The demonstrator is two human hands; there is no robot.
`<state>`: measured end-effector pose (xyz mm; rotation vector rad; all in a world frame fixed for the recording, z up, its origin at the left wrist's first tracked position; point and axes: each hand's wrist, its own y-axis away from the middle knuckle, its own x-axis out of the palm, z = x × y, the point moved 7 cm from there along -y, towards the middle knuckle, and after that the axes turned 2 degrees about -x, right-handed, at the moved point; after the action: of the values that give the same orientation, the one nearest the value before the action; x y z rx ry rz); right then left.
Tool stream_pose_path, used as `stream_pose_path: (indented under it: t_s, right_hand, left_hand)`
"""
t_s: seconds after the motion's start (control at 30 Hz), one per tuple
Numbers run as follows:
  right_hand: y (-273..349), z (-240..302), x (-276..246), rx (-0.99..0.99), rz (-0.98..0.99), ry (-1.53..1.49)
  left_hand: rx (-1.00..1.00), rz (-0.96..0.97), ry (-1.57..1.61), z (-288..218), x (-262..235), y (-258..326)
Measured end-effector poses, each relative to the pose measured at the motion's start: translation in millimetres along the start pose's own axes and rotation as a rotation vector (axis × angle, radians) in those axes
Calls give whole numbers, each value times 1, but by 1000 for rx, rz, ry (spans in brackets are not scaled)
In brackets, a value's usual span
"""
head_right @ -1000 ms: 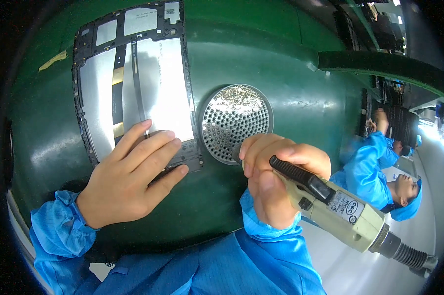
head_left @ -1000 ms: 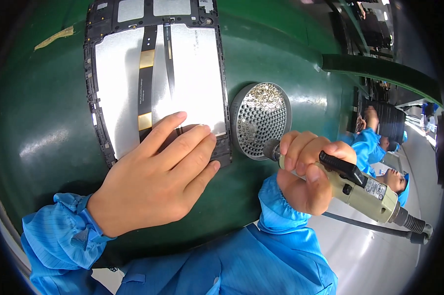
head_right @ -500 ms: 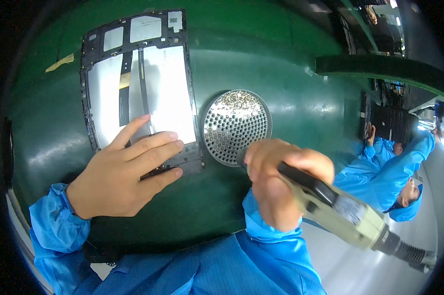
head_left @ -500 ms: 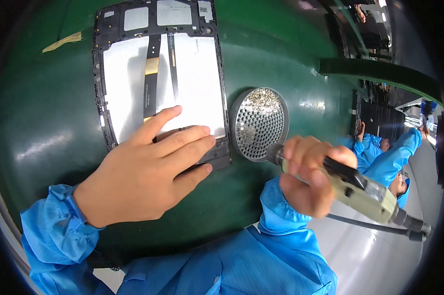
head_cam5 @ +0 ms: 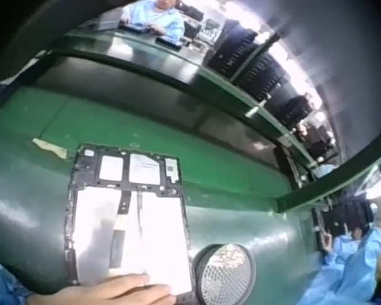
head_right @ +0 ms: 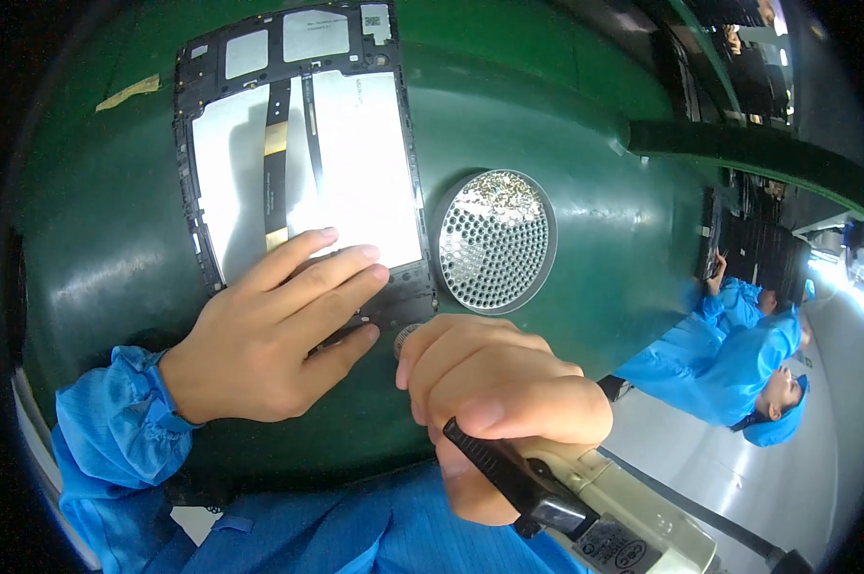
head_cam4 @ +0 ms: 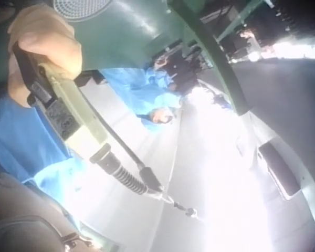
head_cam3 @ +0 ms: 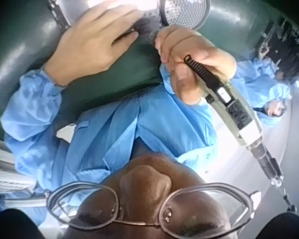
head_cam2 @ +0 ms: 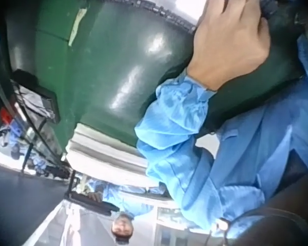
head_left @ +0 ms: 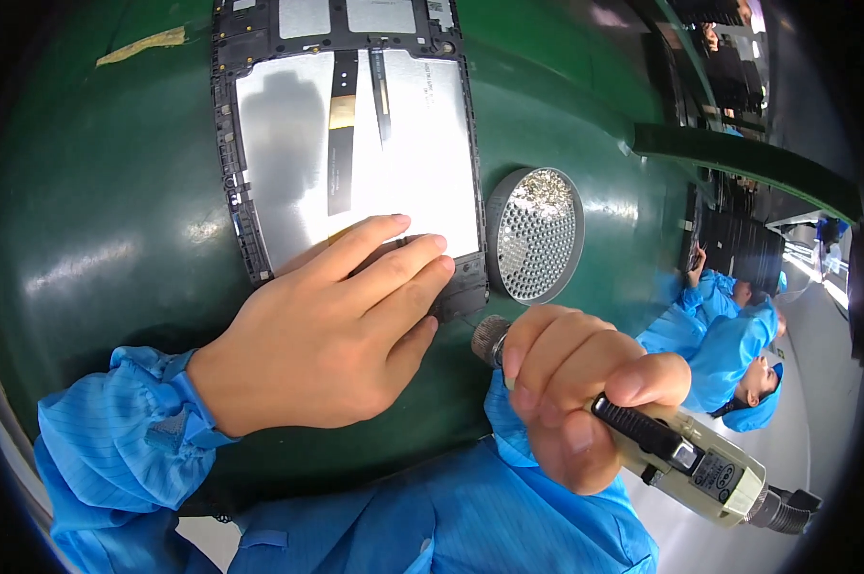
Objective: The person repeatedly takes tablet assemblies from the conveyor, aligns internal ribbon cables by hand, fastens components using an electric screwdriver, and returns the assembled tablets to the conveyor.
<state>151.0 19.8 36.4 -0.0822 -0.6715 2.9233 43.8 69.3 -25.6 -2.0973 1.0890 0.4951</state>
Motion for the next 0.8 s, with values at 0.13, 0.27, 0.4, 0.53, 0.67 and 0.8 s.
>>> stream_pose_path:
  t_s: [0.13,0.27,0.4,0.53,0.67,0.8]
  right_hand:
    - [3,-3,3,17,-7,-5]
    - [4,-4,4,29,-10,7]
    - [4,-5,4,40,-5,5]
    - [5,-6,3,66,-2,12]
    - [6,-9,6,60,-25,8]
    - [5,-9,5,47,-43,-14]
  left_hand:
    - [-15,11,6,1,0,2]
    - [-22,22,-6,0,-2,3]
    - [-9,18,-12,0,-2,4]
    - [-7,5,-13,0,-1,4]
    - [13,5,-13,-1,0,6]
    - [30,1,-32,-3,0,4]
